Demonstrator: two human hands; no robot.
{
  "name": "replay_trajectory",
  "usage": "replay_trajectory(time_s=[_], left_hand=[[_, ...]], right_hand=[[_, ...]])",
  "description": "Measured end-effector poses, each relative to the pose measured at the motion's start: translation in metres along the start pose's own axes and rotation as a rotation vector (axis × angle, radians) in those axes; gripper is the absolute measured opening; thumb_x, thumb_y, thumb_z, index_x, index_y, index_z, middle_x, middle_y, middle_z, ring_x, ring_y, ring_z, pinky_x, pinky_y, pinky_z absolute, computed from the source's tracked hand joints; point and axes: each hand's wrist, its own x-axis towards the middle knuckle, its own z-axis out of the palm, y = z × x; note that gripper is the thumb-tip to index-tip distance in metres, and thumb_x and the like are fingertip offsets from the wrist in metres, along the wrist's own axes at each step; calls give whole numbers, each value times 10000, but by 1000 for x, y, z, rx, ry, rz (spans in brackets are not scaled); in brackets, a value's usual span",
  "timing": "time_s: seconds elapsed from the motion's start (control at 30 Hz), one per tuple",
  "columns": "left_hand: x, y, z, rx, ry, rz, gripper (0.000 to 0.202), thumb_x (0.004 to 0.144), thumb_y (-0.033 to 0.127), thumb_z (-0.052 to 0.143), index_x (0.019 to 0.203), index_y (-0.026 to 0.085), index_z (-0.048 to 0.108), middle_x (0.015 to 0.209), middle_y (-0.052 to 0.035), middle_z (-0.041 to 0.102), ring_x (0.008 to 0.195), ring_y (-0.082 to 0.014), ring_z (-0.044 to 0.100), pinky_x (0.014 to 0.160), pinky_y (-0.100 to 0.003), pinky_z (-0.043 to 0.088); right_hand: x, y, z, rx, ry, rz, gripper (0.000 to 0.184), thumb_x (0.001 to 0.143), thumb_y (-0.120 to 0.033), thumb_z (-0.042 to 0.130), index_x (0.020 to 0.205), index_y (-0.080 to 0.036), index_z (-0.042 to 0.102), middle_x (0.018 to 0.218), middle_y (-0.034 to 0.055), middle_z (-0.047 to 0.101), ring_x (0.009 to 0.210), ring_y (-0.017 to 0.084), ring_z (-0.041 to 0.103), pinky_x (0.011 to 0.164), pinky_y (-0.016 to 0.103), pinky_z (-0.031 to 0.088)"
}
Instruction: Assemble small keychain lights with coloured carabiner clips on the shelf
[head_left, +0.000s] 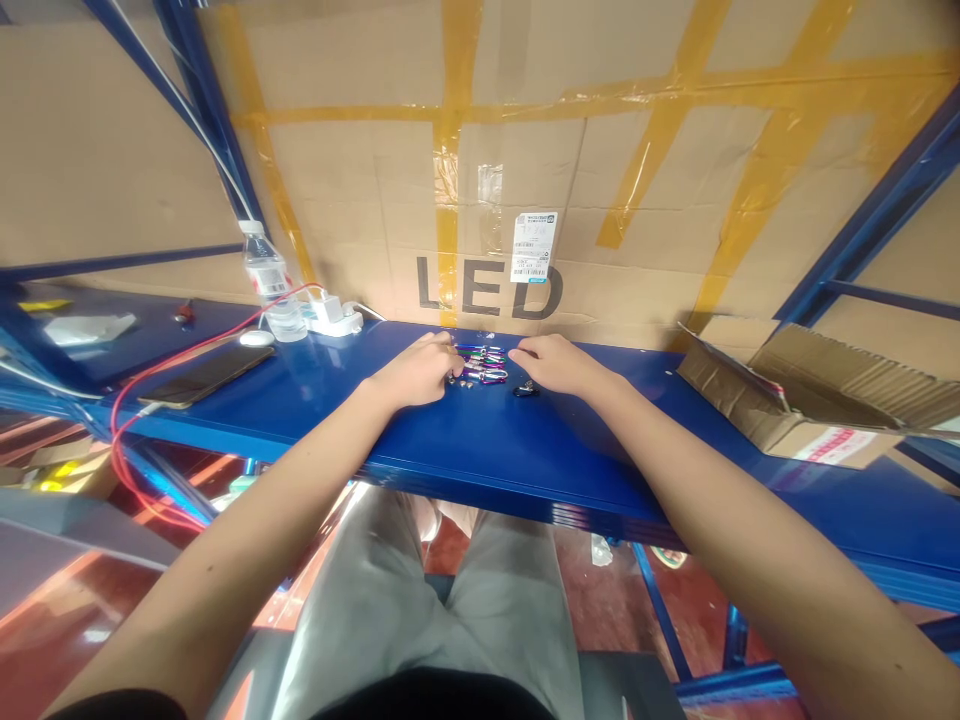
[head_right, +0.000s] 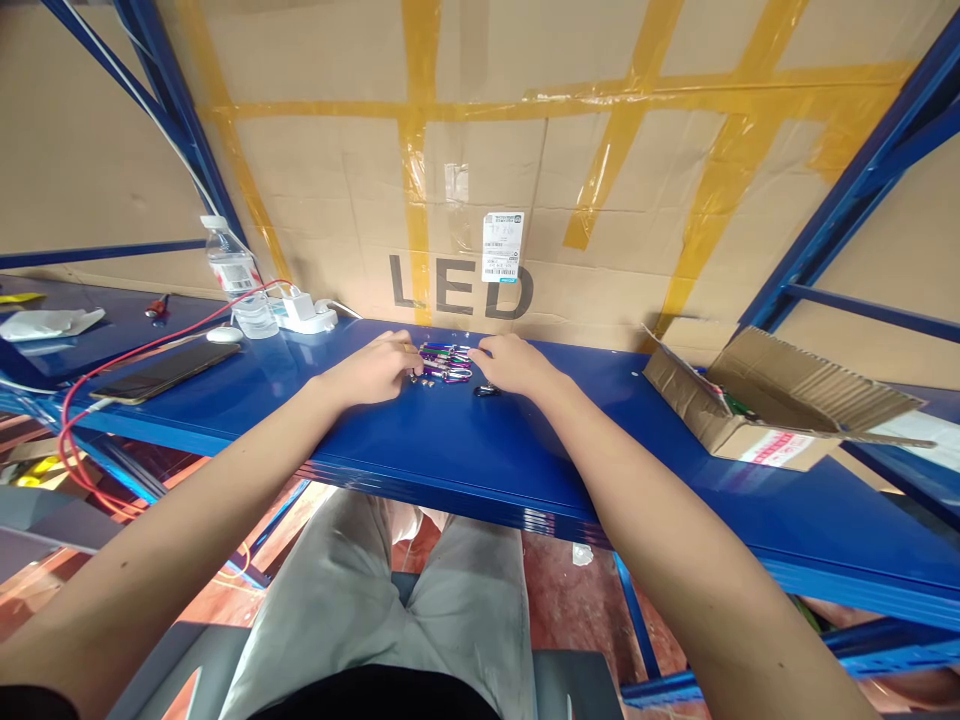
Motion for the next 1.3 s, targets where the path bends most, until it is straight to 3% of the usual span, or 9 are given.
replay_trajectory(time_s=[0.1, 0.2, 0.33, 0.43, 0.57, 0.67, 0.77, 1.0, 1.3], left_hand=[[0, -6, 4, -42, 63, -49, 294, 829, 43, 463, 873, 174, 722, 829, -99, 702, 948, -278, 582, 877, -425, 467], [-2, -16, 8, -157, 131, -156, 288, 953, 164, 440, 1001, 170, 724, 988, -111, 741, 968, -266, 630, 904, -419, 489], [-6, -27, 11, -364, 163, -304, 249, 957, 255, 512, 1095, 177, 704, 1100, -97, 746, 979, -243, 677, 915, -386, 513], [-7, -30, 10, -430, 182, -381, 232, 922, 271, 556, 1073, 169, 700, 1036, -88, 749, 908, -227, 678, 865, -363, 526], [-4, -34, 11, -474, 229, -526, 150, 873, 293, 598, 896, 177, 690, 876, -62, 740, 788, -205, 662, 756, -329, 522], [-2, -39, 13, -576, 195, -728, 127, 828, 308, 645, 815, 183, 662, 751, -42, 715, 673, -190, 646, 658, -307, 505], [-3, -43, 15, -554, 148, -839, 161, 796, 340, 687, 740, 193, 651, 712, -35, 708, 644, -187, 636, 635, -300, 497], [-5, -38, 17, -382, -70, -787, 193, 771, 389, 705, 688, 221, 660, 774, -63, 728, 697, -230, 663, 648, -334, 488], [-3, -36, 16, -317, -86, -814, 276, 824, 489, 630, 761, 227, 690, 845, -67, 749, 729, -234, 680, 700, -339, 503]], right_hand=[[0, 0, 0, 12, 7, -8, 379, 1028, -391, 450, 760, -188, 626, 903, 107, 727, 808, 232, 641, 705, 317, 438], [0, 2, 0, 36, 14, -7, 348, 1015, -379, 484, 776, -188, 649, 882, 101, 727, 789, 228, 640, 707, 319, 437], [-1, 1, -1, 39, 3, 5, 299, 1000, -347, 510, 795, -187, 659, 858, 85, 720, 757, 215, 629, 694, 318, 427], [-2, -1, -2, 39, -5, 17, 284, 994, -328, 511, 799, -186, 661, 877, 82, 721, 759, 210, 625, 682, 316, 423], [-2, 0, -2, 42, -16, 17, 264, 984, -314, 527, 806, -187, 674, 872, 80, 725, 756, 208, 632, 683, 315, 429], [0, 2, 0, 31, -24, 27, 233, 969, -309, 556, 834, -191, 703, 879, 86, 733, 767, 215, 641, 688, 315, 436], [1, 3, 1, 25, -33, 34, 217, 963, -301, 563, 857, -195, 720, 909, 89, 741, 778, 215, 645, 686, 312, 441], [-1, 0, 0, 10, -74, 60, 212, 956, -284, 550, 864, -198, 721, 909, 72, 744, 751, 196, 636, 652, 300, 430], [-1, 0, 0, 1, -79, 61, 206, 947, -289, 556, 870, -198, 724, 963, 73, 753, 764, 187, 628, 640, 279, 416]])
